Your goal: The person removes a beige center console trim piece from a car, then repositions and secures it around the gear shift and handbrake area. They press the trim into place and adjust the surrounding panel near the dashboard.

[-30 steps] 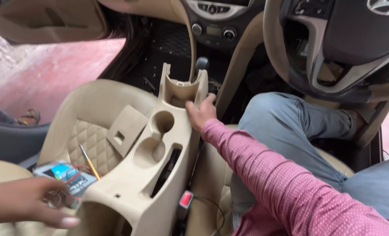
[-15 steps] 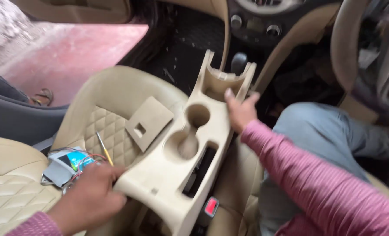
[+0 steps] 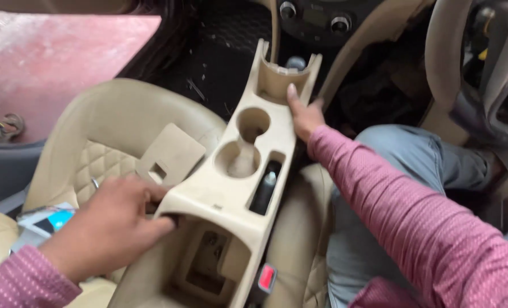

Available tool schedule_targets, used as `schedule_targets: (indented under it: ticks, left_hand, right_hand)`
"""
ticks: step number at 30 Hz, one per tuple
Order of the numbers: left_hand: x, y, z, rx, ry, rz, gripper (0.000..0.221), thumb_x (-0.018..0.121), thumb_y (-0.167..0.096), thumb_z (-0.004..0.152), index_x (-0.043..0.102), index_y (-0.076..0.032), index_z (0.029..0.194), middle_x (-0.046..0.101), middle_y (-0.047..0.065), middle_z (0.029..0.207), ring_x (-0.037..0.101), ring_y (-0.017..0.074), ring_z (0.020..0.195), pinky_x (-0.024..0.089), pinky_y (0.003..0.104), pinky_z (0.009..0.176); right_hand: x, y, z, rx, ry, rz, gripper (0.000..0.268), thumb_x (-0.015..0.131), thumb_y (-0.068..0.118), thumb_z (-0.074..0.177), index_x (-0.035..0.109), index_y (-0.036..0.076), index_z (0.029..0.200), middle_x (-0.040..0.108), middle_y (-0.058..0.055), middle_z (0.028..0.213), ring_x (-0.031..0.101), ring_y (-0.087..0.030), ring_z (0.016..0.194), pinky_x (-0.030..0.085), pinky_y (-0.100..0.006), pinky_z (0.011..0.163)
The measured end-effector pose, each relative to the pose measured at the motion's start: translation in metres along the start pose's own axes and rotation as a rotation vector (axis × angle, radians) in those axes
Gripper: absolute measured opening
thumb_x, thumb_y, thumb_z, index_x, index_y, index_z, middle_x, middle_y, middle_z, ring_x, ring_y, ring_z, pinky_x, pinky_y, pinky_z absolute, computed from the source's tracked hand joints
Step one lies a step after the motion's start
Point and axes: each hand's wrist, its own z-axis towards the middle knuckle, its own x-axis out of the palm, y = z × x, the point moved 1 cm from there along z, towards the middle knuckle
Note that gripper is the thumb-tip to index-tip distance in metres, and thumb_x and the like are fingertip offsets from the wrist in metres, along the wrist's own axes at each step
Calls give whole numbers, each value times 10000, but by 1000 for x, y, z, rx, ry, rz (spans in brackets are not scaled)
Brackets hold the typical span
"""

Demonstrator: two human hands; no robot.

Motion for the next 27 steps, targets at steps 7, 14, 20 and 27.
schedule_targets:
  ticks: [7,14,20,27]
  left_hand:
    - [12,37,-3,-4,-39,-16,412,746,-215,760,789,-123,1160,792,186,872,759,249,743,609,373,734]
    - [18,27,-27,-282,109,199,610,693,-391,861,584,-269,1449,808,200,965,778,312,943,591,399,904]
    - [141,286,-73,111,206,-138,761,871,-422,848,532,-81,1438,649,211,1338,564,371,1292,429,456,990]
    - [120,221,-71,-94,419,49,504,797,-394,778,750,-156,1219,797,88,1128,679,194,1146,543,354,997]
  right_hand:
    - [4,-3,3,-26,17,-19,1350,578,792,790,-64,-115,1555,477,-314,1482,547,-365,1356,414,-347,1143]
    - [10,-34,24,-59,-14,17,1360,643,737,817,-97,-147,1539,467,-323,1496,513,-339,1392,365,-323,1170]
    - [19,-50,-6,159,57,-184,1334,624,738,831,-113,-77,1587,421,-346,1536,429,-427,1444,297,-360,1222]
    - [17,-41,-37,115,92,-371,1236,650,675,834,16,-71,1588,443,-339,1503,484,-441,1392,372,-400,1176]
